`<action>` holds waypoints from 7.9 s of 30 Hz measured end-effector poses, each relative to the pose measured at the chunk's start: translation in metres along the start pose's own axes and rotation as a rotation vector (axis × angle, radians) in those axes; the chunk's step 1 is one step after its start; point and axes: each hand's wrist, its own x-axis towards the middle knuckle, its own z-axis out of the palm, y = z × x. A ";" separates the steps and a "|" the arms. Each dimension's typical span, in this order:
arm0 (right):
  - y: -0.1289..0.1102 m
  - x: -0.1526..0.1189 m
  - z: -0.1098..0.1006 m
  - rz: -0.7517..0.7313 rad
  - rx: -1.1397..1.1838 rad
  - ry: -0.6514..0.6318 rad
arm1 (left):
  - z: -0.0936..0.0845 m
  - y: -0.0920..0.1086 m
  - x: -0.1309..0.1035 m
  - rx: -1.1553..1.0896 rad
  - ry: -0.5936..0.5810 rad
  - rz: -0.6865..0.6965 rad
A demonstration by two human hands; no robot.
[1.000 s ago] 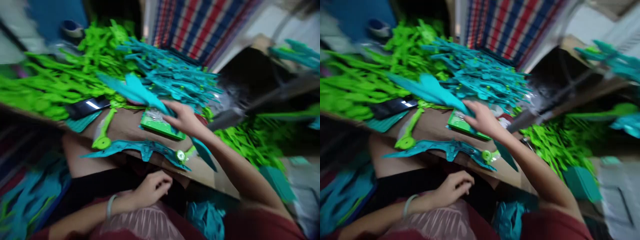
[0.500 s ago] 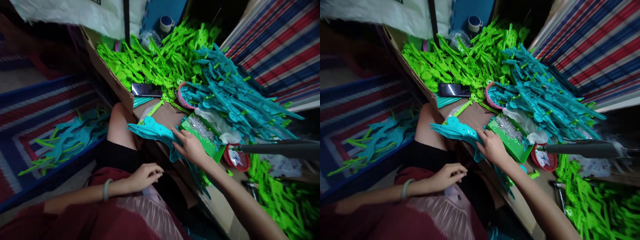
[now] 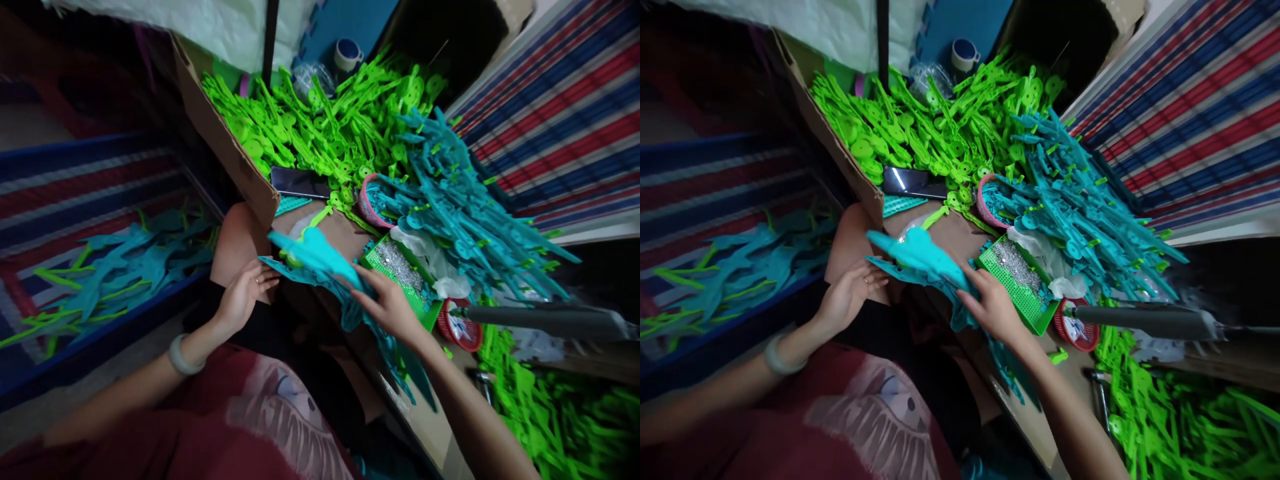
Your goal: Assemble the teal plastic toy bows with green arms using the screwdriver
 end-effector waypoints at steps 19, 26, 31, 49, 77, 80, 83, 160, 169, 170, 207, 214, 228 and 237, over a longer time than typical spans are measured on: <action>0.025 -0.010 -0.027 0.158 -0.042 0.232 | 0.013 0.042 0.056 1.285 -0.781 0.852; 0.023 -0.005 -0.032 0.168 -0.116 0.213 | 0.020 0.046 0.077 1.240 -0.898 0.869; 0.027 -0.010 -0.029 0.221 -0.212 0.196 | 0.024 0.044 0.083 1.271 -0.930 0.897; 0.019 -0.001 -0.005 -0.045 -0.240 -0.080 | -0.022 0.022 0.030 0.589 -0.313 0.171; 0.026 -0.053 -0.006 -0.088 -0.509 0.174 | 0.046 0.046 0.085 1.322 -0.756 0.559; 0.029 -0.055 -0.005 -0.052 -0.498 0.166 | 0.051 0.040 0.090 1.346 -0.794 0.583; 0.032 -0.055 -0.008 -0.007 -0.445 0.150 | 0.051 0.037 0.094 1.350 -0.834 0.603; 0.039 -0.021 -0.017 0.060 -0.288 -0.082 | 0.033 0.017 0.053 0.831 -0.380 0.216; 0.030 -0.025 -0.005 0.009 -0.365 -0.081 | 0.023 0.014 0.046 0.751 -0.396 0.166; 0.030 -0.024 -0.003 0.011 -0.382 -0.091 | 0.022 0.014 0.045 0.747 -0.396 0.157; 0.054 -0.229 -0.021 0.544 0.007 0.106 | 0.176 -0.059 0.006 1.407 -1.276 1.251; 0.085 -0.252 -0.020 0.723 0.044 0.608 | 0.149 -0.052 0.006 1.265 -1.308 1.400; 0.127 -0.074 -0.045 0.069 0.814 0.723 | 0.139 -0.061 -0.006 1.221 -1.262 1.480; 0.130 -0.040 -0.051 0.282 0.596 1.050 | 0.166 -0.026 -0.002 1.175 -1.284 1.291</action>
